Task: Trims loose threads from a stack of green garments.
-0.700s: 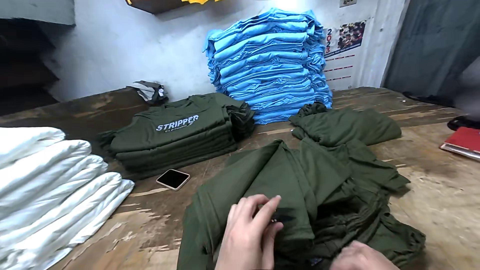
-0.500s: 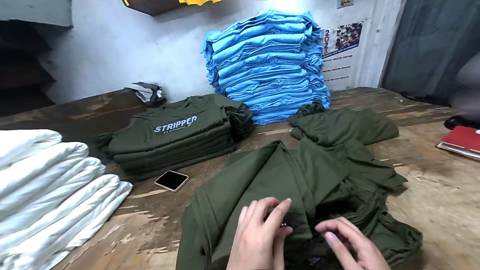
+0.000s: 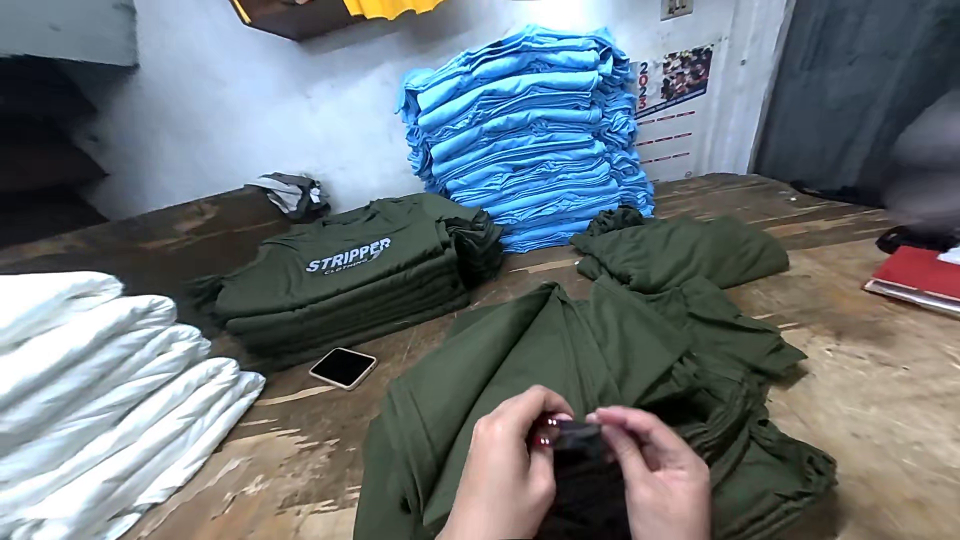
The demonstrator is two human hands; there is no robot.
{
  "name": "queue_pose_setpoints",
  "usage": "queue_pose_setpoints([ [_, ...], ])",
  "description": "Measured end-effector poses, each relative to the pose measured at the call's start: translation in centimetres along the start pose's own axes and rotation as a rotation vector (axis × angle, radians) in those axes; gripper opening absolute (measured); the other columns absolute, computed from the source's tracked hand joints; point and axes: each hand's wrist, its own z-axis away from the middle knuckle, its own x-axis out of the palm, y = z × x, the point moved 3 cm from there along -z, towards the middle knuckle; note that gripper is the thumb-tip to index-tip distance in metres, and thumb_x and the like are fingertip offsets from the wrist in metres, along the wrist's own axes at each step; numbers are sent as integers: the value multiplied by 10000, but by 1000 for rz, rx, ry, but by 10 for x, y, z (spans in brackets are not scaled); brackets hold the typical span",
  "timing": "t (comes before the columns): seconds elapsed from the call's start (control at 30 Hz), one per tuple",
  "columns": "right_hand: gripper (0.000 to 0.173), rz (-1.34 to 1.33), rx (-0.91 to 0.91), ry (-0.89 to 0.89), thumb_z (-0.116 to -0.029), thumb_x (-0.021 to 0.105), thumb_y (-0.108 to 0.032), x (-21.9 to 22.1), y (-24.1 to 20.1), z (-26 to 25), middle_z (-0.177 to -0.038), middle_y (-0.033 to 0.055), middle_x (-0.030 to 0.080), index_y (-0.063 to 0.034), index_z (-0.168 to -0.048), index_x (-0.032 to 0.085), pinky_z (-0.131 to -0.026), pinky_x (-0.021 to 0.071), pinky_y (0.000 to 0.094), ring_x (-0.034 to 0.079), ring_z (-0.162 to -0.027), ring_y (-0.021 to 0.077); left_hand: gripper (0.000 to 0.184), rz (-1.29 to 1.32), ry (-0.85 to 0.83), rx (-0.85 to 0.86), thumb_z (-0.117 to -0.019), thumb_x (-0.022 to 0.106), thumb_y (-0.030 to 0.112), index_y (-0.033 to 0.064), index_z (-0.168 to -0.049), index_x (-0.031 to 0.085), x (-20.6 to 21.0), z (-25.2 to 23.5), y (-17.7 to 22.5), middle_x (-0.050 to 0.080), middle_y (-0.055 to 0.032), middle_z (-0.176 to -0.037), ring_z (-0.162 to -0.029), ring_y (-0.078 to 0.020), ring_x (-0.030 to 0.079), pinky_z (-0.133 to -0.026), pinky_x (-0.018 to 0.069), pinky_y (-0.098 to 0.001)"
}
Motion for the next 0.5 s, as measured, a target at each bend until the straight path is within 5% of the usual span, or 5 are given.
queue_pose_setpoints([
  [0.13,453,-53,-51,-226,-925,768,-239,1,9,-10,-1131,1,642,-21,-1283,595,-840,567,223,630,-996,54,216,117,-20,-172,-939,595,67,139,-1113,700,2,-7,-8,694,75,-839,-695,-9,638,-617,541,-183],
  [0.2,445,217,-195,-235,-815,878,-248,-1,2,-3,-1142,66,630,-56,-1178,707,-820,568,190,627,-1013,70,239,140,-41,-228,-948,602,86,149,-1163,687,3,-8,-11,683,79,-802,-651,-22,621,-582,522,-190],
  [0.27,114,451,-410,-102,-891,800,-211,-14,-1,8,-980,-10,703,-185,-1002,793,-907,512,244,646,-956,57,279,187,-79,-266,-951,619,76,147,-1217,667,2,-6,-11,713,70,-825,-673,-34,651,-607,543,-200],
  [0.4,81,484,-493,10,-1026,624,-235,-48,-8,18,-953,-92,620,-199,-968,669,-985,471,213,604,-973,-10,456,229,-92,-97,-865,763,136,95,-1306,654,-4,3,-9,725,40,-992,-861,-63,692,-746,606,-238],
  [0.5,93,422,-487,-45,-1035,580,-193,-57,-16,26,-990,-62,612,-165,-962,630,-972,487,207,604,-1019,7,301,-50,44,170,-882,803,374,218,-1138,780,-9,15,-1,709,47,-1060,-995,-78,638,-872,520,-300],
])
